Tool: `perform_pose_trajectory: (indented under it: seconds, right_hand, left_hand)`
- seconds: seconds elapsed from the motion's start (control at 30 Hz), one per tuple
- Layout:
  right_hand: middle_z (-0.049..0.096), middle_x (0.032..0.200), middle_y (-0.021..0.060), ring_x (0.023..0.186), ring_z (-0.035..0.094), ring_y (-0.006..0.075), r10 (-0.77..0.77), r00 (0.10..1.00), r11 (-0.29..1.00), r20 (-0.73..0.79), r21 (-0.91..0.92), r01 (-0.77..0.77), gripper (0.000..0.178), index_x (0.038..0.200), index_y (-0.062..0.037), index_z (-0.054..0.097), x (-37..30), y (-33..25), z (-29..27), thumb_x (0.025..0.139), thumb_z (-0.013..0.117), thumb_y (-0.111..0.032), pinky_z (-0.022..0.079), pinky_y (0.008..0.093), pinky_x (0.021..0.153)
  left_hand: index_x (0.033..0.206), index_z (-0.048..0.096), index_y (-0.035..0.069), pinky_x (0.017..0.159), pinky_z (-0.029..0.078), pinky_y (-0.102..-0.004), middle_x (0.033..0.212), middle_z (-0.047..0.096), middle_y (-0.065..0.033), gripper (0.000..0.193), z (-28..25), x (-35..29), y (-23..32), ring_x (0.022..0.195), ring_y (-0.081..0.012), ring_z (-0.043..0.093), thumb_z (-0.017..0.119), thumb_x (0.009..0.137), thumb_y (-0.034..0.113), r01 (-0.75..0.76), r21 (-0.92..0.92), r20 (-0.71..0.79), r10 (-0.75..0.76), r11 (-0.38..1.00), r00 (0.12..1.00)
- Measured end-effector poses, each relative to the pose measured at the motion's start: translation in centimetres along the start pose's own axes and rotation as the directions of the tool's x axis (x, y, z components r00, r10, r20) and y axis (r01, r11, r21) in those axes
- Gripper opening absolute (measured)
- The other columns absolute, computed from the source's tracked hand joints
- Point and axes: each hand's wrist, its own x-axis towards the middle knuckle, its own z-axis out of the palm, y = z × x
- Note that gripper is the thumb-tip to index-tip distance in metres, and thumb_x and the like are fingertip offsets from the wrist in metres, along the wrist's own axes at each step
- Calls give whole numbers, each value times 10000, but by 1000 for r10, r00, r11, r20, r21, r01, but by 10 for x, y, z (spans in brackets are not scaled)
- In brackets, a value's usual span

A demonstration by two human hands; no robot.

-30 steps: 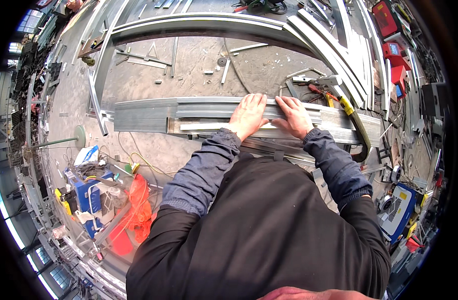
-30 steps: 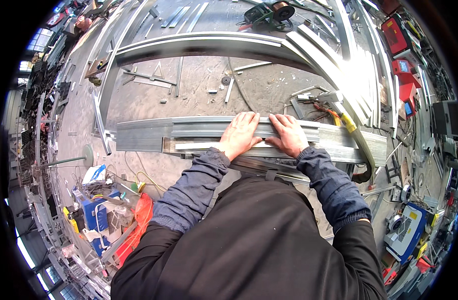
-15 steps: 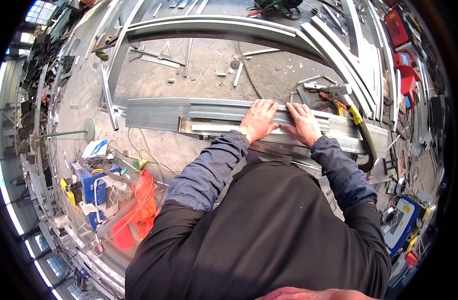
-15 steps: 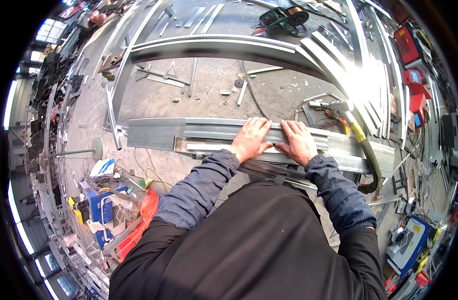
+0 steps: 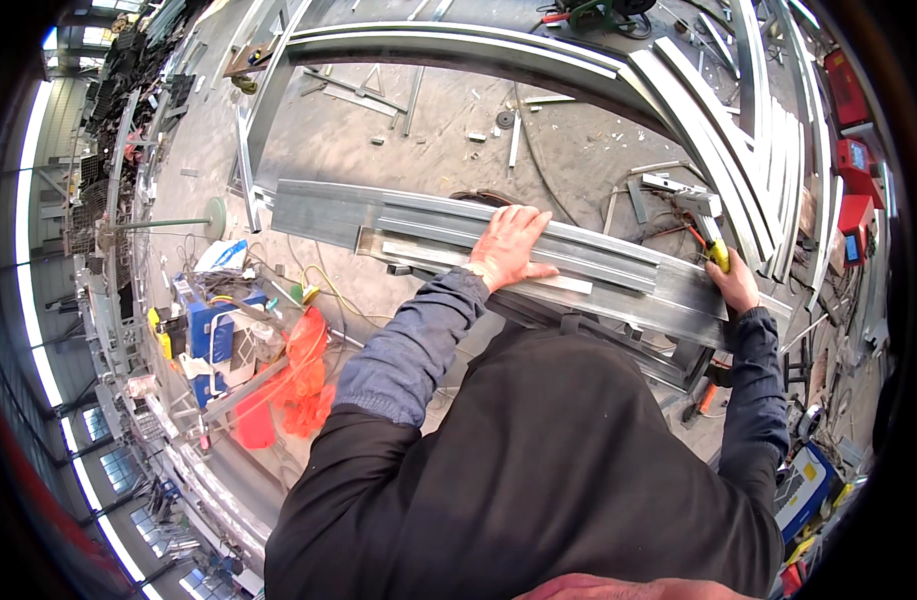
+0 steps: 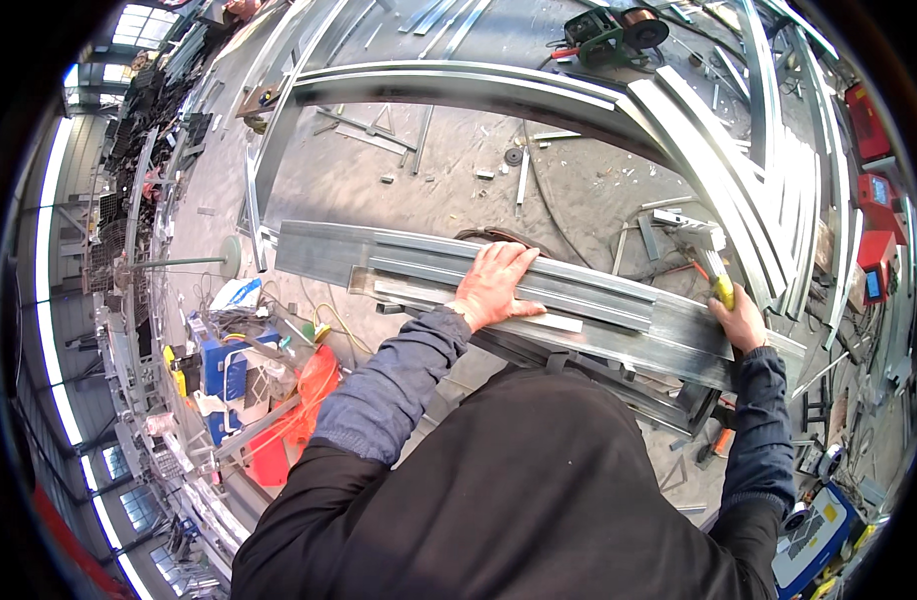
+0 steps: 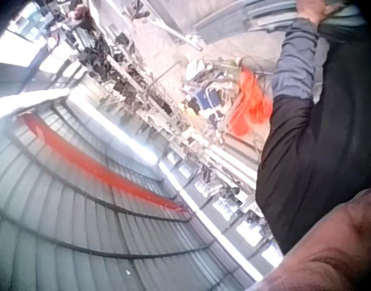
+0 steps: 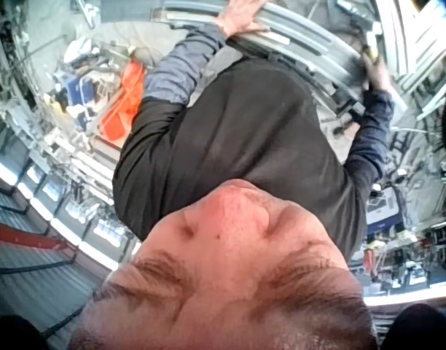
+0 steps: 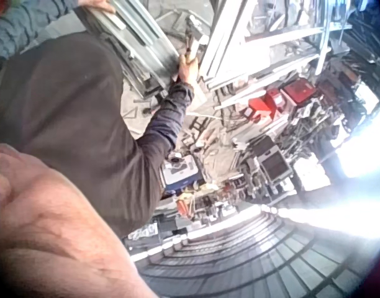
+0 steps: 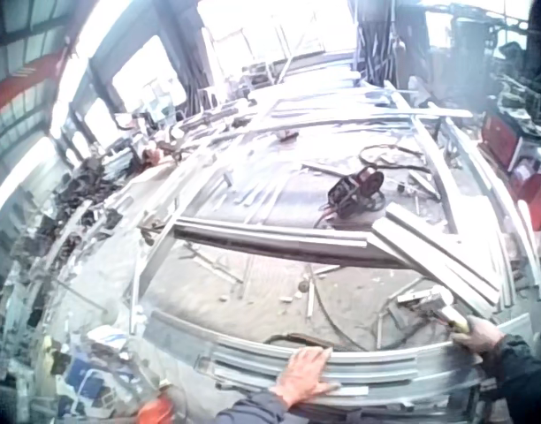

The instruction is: The person welds two aluminum profiles together using a handheld welding torch. They align the pieces, apply welds along the seam, and reposition the assembly to complete the joint.

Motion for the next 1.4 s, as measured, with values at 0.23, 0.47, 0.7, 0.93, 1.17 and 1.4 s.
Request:
perform_pose_trajectory:
  seconds: [0.23,0.47,0.7,0.93,1.17,1.4]
  right_hand:
    - [709,1004,69,861,645,177,-128,944,864,304,502,-45,535,1383,-14,677,62,33,-7,1112,684,-475,539,351,808]
    - [738,1129,42,925,711,144,-80,885,574,458,747,-335,534,1537,-52,613,78,52,6,1137,648,-405,566,309,804]
    - [693,1015,32,793,691,158,-20,961,522,275,823,-225,346,1330,-100,631,12,33,-27,1159,603,-399,565,322,692]
    - [698,885,102,698,690,194,-19,981,469,192,868,-161,521,1254,-48,629,-137,0,-59,1158,524,-549,568,336,590]
    - [605,1030,71,615,643,199,2,992,386,125,915,-116,878,1746,-102,339,-238,-164,-33,1101,566,-653,560,355,517]
    - [659,1086,126,736,726,229,-205,953,384,225,914,-133,1007,1648,22,406,-215,-309,-14,991,770,-648,600,349,612]
  left_hand:
    - [1391,707,118,1216,380,-529,1370,599,-92,958,-1,6,13,1348,-338,530,920,660,699,28,94,-105,-18,995,994]
    - [1394,704,119,1160,414,-505,1292,620,-86,976,3,5,8,1254,-330,559,870,679,762,3,130,-119,13,991,993]
    - [1381,704,118,1156,424,-504,1285,619,-86,962,1,4,6,1269,-336,553,874,680,753,49,93,-83,-41,994,996]
    - [1356,675,49,1185,399,-509,1296,595,-127,965,0,4,-3,1273,-341,540,875,706,733,-58,81,-130,69,995,989]
    - [1286,694,70,1204,371,-516,1273,576,-112,963,-8,-8,-19,1291,-327,524,863,666,787,-69,75,-165,80,995,983]
    - [1279,701,65,1123,445,-456,1221,590,-108,934,-26,-23,-59,1232,-312,542,834,710,794,-35,38,-105,39,999,994]
